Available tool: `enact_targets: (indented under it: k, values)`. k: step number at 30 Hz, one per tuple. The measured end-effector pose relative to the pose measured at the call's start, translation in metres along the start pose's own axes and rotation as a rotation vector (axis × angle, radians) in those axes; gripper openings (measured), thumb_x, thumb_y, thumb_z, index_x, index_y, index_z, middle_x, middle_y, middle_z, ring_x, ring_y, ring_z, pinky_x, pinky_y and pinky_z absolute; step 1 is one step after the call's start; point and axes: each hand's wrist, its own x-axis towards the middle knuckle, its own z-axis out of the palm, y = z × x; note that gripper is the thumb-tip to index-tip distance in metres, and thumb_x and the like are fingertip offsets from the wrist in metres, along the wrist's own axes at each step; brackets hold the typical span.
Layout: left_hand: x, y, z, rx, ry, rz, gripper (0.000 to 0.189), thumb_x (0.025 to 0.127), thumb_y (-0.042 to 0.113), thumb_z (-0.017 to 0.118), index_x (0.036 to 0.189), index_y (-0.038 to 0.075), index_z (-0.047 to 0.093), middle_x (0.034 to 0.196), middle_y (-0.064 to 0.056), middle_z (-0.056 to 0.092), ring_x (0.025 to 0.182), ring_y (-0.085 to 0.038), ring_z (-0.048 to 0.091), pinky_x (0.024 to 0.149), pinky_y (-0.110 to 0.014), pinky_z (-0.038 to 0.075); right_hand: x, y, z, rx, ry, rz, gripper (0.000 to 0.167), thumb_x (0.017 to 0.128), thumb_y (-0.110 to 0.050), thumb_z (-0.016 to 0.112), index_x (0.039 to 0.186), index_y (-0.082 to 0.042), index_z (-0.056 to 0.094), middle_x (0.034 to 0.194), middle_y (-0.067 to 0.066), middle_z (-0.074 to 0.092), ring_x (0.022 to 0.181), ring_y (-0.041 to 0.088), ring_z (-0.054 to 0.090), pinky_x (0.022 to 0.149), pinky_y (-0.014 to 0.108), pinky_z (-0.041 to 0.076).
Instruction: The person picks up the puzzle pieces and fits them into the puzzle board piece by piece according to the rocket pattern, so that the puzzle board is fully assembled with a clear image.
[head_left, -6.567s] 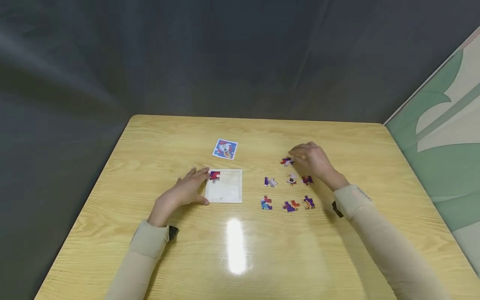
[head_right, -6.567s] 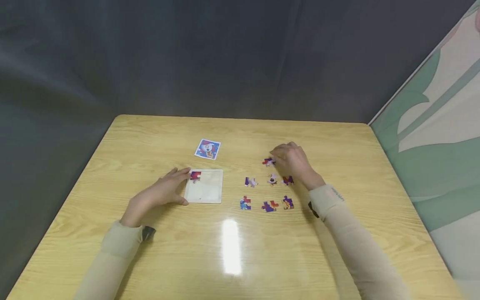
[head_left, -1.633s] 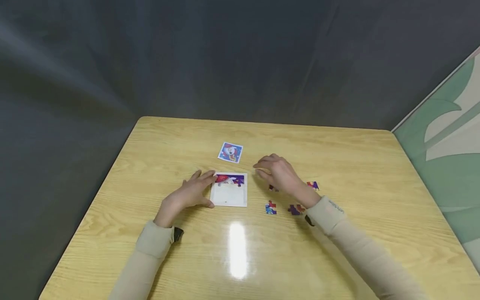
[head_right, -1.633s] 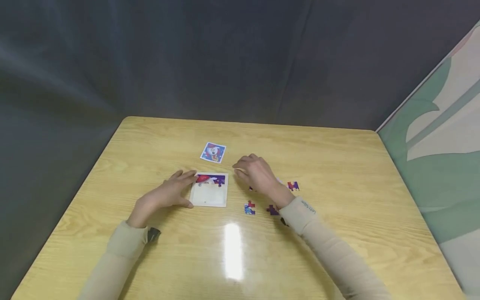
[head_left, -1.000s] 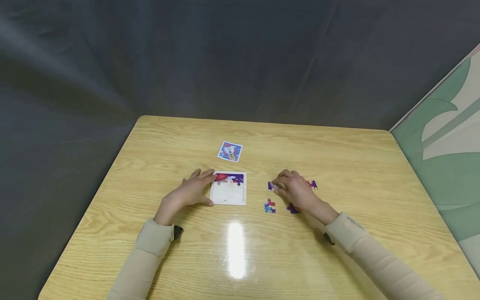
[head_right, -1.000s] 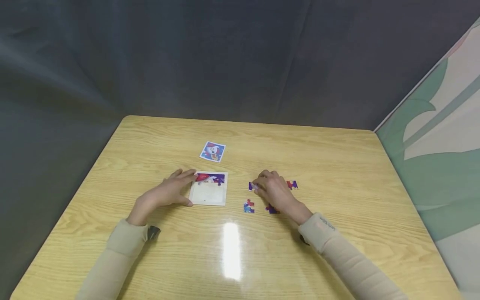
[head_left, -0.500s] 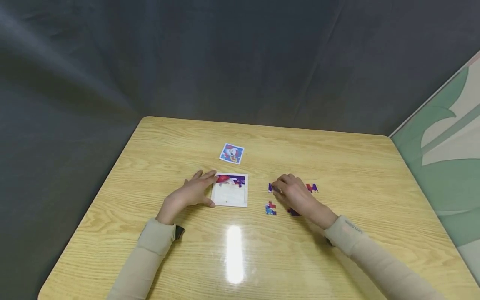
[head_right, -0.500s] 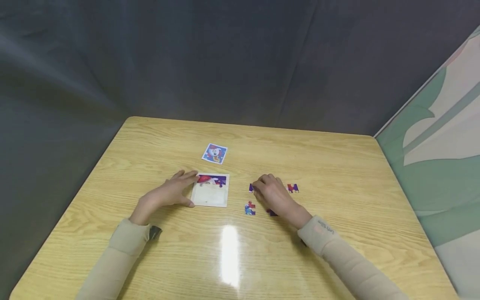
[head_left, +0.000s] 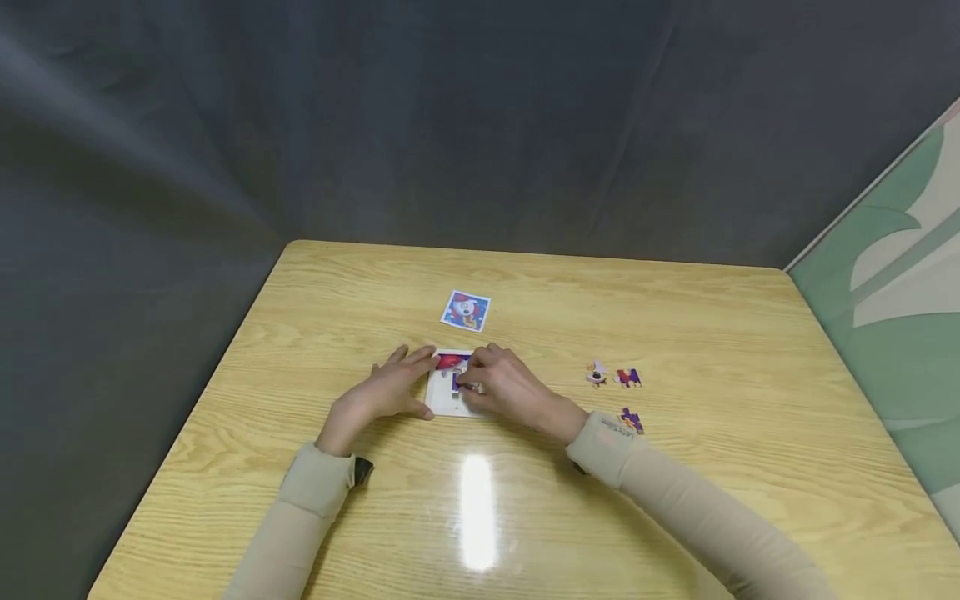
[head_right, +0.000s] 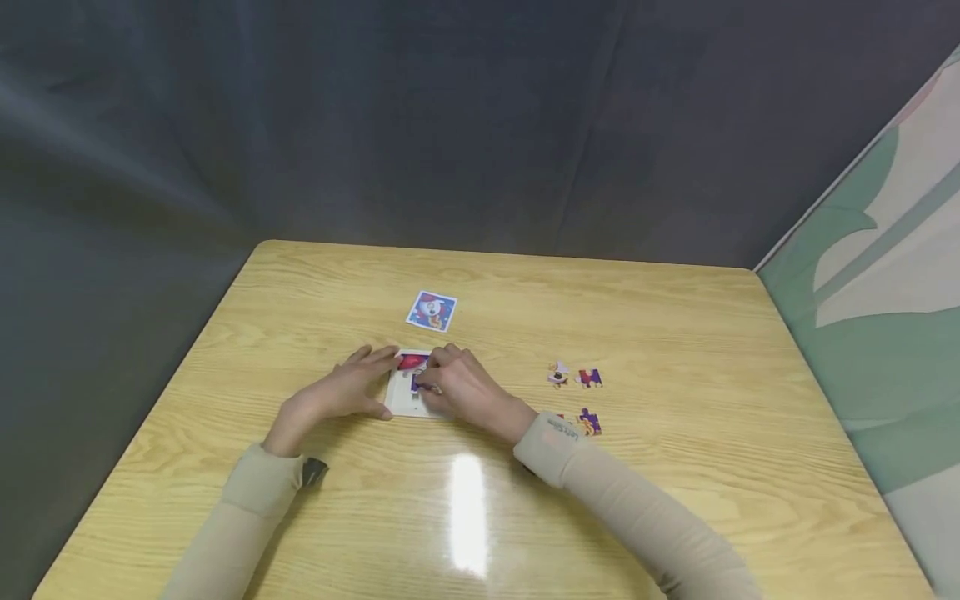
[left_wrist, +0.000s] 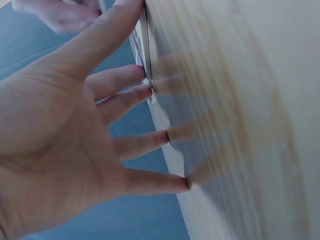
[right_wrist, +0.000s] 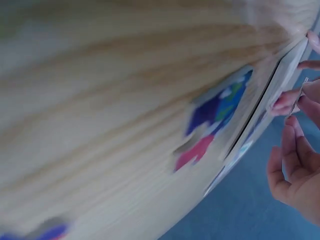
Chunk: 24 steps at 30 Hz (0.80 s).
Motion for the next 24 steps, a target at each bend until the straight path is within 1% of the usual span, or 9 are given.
enact_targets:
  k: [2,5,10,14,20,24]
  values:
    - [0.0,0.001,0.001,0.0,0.004,0.006,0.086,0.079,0.032,0.078,0.148,0.005,0.035,0.16,-0.008,0.017,0.143,-0.047,0.005,0.098,-0.08,0.012,0.007,-0.002,0.005,0.005,-0.039,0.013,0.013,0.085,-0.016,0.072,0.096,-0.01,0.077,0.093,0.004,0.065,0.081,0.016,0.053,0.069,0.028,0.046]
    - [0.0,0.002,0.002,0.004,0.006,0.01,0.087,0.079,0.032,0.078,0.149,0.005,0.035,0.16,-0.008,0.017,0.143,-0.047,0.005,0.098,-0.081,0.013,0.013,-0.003,0.012,0.006,-0.077,0.013,0.013,0.086,-0.015,0.071,0.096,-0.011,0.076,0.094,0.004,0.065,0.082,0.016,0.053,0.07,0.028,0.046]
    - [-0.001,0.003,-0.001,0.005,0.004,0.004,0.087,0.08,0.032,0.078,0.149,0.005,0.034,0.16,-0.008,0.016,0.143,-0.046,0.004,0.098,-0.08,0.013,0.02,-0.003,0.019,-0.009,-0.112,-0.025,0.015,0.086,-0.016,0.071,0.1,-0.011,0.076,0.098,0.006,0.065,0.085,0.018,0.055,0.073,0.031,0.047]
    - [-0.001,0.002,-0.002,0.008,0.001,0.005,0.087,0.079,0.032,0.078,0.149,0.004,0.035,0.16,-0.009,0.016,0.143,-0.047,0.004,0.098,-0.08,0.012,0.023,-0.004,0.022,-0.018,-0.119,-0.025,0.015,0.087,-0.015,0.07,0.1,-0.011,0.076,0.097,0.005,0.065,0.084,0.018,0.054,0.071,0.03,0.047]
    - [0.0,0.002,-0.002,0.005,-0.001,0.0,0.088,0.079,0.032,0.078,0.15,0.006,0.033,0.16,-0.009,0.016,0.143,-0.047,0.004,0.098,-0.08,0.012,0.026,-0.007,0.024,-0.051,-0.104,-0.021,0.014,0.088,-0.016,0.069,0.098,-0.011,0.076,0.096,0.005,0.065,0.081,0.018,0.053,0.067,0.029,0.046]
    - [0.001,0.002,-0.001,0.013,-0.004,-0.001,0.089,0.078,0.033,0.078,0.15,0.007,0.032,0.16,-0.009,0.016,0.143,-0.047,0.005,0.098,-0.08,0.012,0.025,-0.009,0.024,-0.076,-0.107,0.003,0.014,0.089,-0.017,0.069,0.099,-0.012,0.076,0.098,0.005,0.065,0.083,0.017,0.053,0.07,0.03,0.047]
